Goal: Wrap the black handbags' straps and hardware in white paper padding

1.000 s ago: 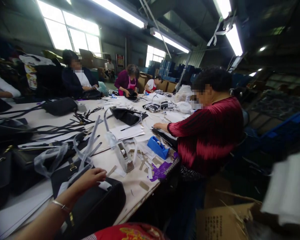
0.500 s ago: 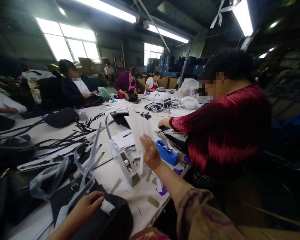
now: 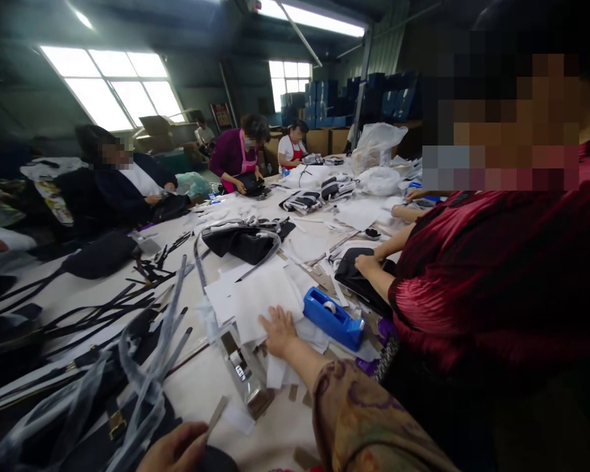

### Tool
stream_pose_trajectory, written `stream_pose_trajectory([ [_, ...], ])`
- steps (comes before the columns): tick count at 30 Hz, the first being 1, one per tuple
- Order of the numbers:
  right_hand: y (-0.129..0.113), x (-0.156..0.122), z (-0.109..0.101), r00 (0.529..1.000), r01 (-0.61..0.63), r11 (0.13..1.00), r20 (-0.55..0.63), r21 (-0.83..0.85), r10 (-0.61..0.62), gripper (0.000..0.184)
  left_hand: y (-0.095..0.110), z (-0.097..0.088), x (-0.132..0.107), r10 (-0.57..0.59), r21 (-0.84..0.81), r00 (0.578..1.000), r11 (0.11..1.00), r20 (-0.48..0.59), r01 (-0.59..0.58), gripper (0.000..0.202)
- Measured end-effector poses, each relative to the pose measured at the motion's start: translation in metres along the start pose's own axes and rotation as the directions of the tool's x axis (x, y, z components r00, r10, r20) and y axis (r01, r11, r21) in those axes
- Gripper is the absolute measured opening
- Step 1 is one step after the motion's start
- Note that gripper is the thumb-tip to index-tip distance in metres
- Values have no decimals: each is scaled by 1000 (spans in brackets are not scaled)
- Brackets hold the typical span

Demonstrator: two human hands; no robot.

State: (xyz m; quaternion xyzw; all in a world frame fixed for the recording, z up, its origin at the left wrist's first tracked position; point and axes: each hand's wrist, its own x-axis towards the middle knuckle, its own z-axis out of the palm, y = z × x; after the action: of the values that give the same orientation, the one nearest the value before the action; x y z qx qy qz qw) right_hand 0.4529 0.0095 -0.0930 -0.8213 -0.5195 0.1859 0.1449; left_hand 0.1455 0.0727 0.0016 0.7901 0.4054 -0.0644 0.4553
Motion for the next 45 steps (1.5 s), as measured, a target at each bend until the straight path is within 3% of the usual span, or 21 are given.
stream_pose_trajectory([
  [3,9,-1,6,999,37,999,-14,21,-37,71,50,0,25,100,37,995,994,-4,-100,40],
  [5,14,-2,6,999,48,998,13,30,-48,69,82,-1,48,231,106,972,968,-38,-226,39],
  [8,18,-6,-3,995,69,997,71,29,-70,77,116,5,91,474,337,880,834,-31,-437,39],
  [10,17,-15,-13,995,98,995,12,33,-99,78,127,13,120,546,500,837,716,32,-487,42],
  [14,12,-54,-27,943,123,992,-315,33,-106,65,127,26,157,539,670,841,603,58,-433,52],
  [16,11,-76,-24,915,108,994,-393,25,-89,64,125,28,164,525,711,851,591,17,-380,52],
  [21,12,-111,1,951,55,998,-308,43,-39,64,126,32,171,440,781,897,548,34,-298,58],
  [28,10,-122,7,904,-41,991,-418,128,91,51,125,41,185,411,814,908,497,83,-300,80],
  [34,3,-141,15,875,-25,994,-479,110,75,51,132,51,194,442,824,880,422,176,-377,58],
  [39,-2,-124,-5,848,39,997,-530,60,-1,47,137,47,193,441,824,877,413,190,-386,29],
  [43,-11,-71,-32,820,133,990,-567,49,-82,43,133,47,188,419,801,874,421,244,-425,24],
  [45,-16,-37,-41,827,166,984,-552,58,-107,44,131,47,186,410,782,870,432,273,-449,22],
])
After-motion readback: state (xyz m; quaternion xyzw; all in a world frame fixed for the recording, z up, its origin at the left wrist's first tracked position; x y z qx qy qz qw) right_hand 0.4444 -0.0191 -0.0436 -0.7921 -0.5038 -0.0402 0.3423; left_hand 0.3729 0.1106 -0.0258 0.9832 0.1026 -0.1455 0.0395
